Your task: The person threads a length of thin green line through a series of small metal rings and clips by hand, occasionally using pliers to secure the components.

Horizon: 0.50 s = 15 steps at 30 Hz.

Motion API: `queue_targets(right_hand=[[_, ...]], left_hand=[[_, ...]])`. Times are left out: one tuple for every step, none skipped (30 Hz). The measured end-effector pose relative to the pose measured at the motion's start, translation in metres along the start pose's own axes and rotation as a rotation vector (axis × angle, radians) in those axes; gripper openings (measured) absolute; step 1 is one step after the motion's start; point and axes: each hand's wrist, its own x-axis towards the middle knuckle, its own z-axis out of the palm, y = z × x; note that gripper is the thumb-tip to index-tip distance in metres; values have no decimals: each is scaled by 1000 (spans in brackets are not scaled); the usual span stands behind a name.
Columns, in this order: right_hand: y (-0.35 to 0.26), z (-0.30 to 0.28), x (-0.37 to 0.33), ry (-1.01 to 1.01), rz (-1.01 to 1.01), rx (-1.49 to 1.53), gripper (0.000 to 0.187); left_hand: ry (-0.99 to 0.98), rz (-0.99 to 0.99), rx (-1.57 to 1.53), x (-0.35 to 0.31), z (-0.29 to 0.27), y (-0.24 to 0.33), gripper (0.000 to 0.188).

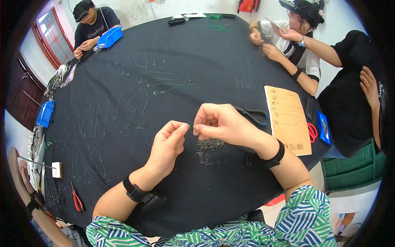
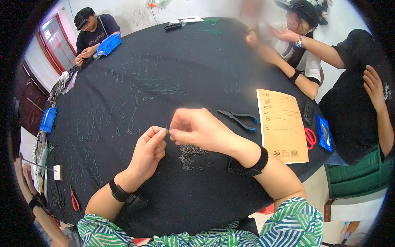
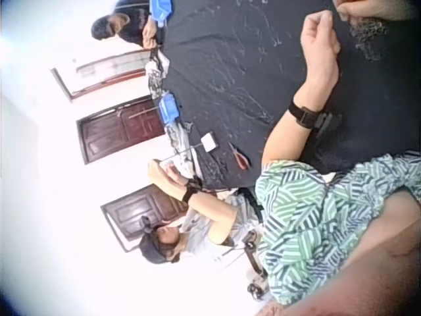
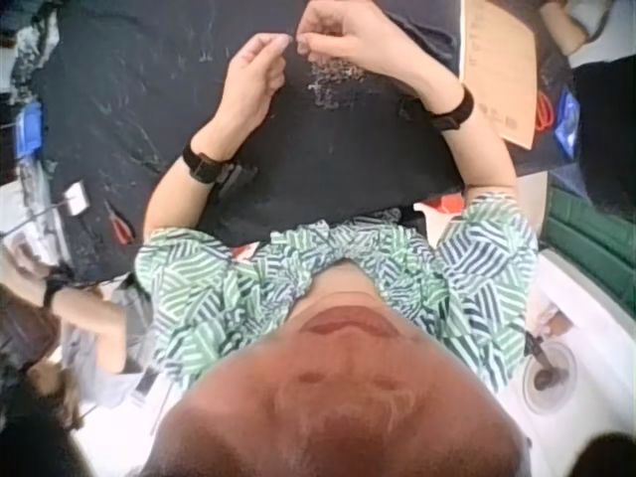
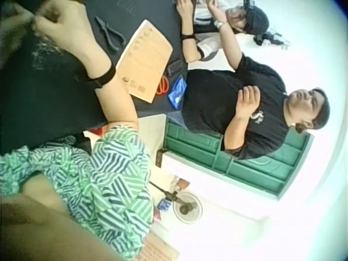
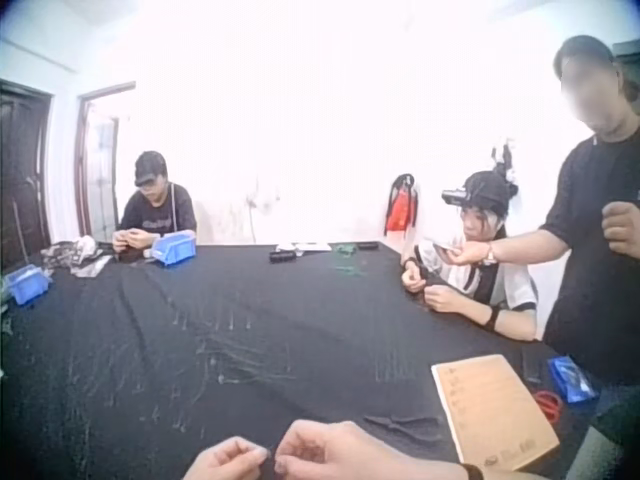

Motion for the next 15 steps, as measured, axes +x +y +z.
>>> queue_targets(right_hand=[[7, 0, 2, -5, 1, 4, 10], [13, 0, 5, 27, -2, 56, 13], [17, 2, 7, 54, -5, 112, 17], [20, 2, 8, 72, -5, 93, 18], [19, 2, 6, 102, 17, 85, 17], [20, 1, 6, 112, -6, 96, 16], [22, 0, 6, 123, -27, 108, 15], [21, -2, 5, 134, -16, 70, 13], [16, -4, 4, 121, 21, 47, 13], [14, -2, 4, 125, 9, 57, 12], [13, 0, 5, 129, -3, 67, 12], [13, 1, 4, 122, 0, 75, 12], [14, 2, 4, 120, -8, 69, 12], [14, 3, 4, 119, -17, 62, 11], [15, 4, 4, 115, -13, 68, 11]], left_hand=[[-21, -18, -10, -1, -1, 0, 11], [-14, -22, -12, -1, -1, 0, 11], [-32, -29, -17, -2, -2, 0, 11], [-49, -37, -23, -2, -2, 0, 10], [-33, -44, -25, -2, -1, 0, 10], [-49, -63, -40, -3, 2, 3, 10], [-65, -82, -55, -3, 4, 6, 10], [-69, -92, -70, -2, 5, 7, 10], [-50, -96, -70, -2, 5, 7, 10], [-59, -108, -90, -3, 4, 7, 10], [-69, -120, -110, -4, 3, 8, 10], [-58, -125, -111, -4, 4, 7, 10], [-66, -136, -113, -4, 5, 8, 11], [-75, -146, -114, -5, 5, 8, 11], [-69, -151, -116, -6, 5, 9, 11]])
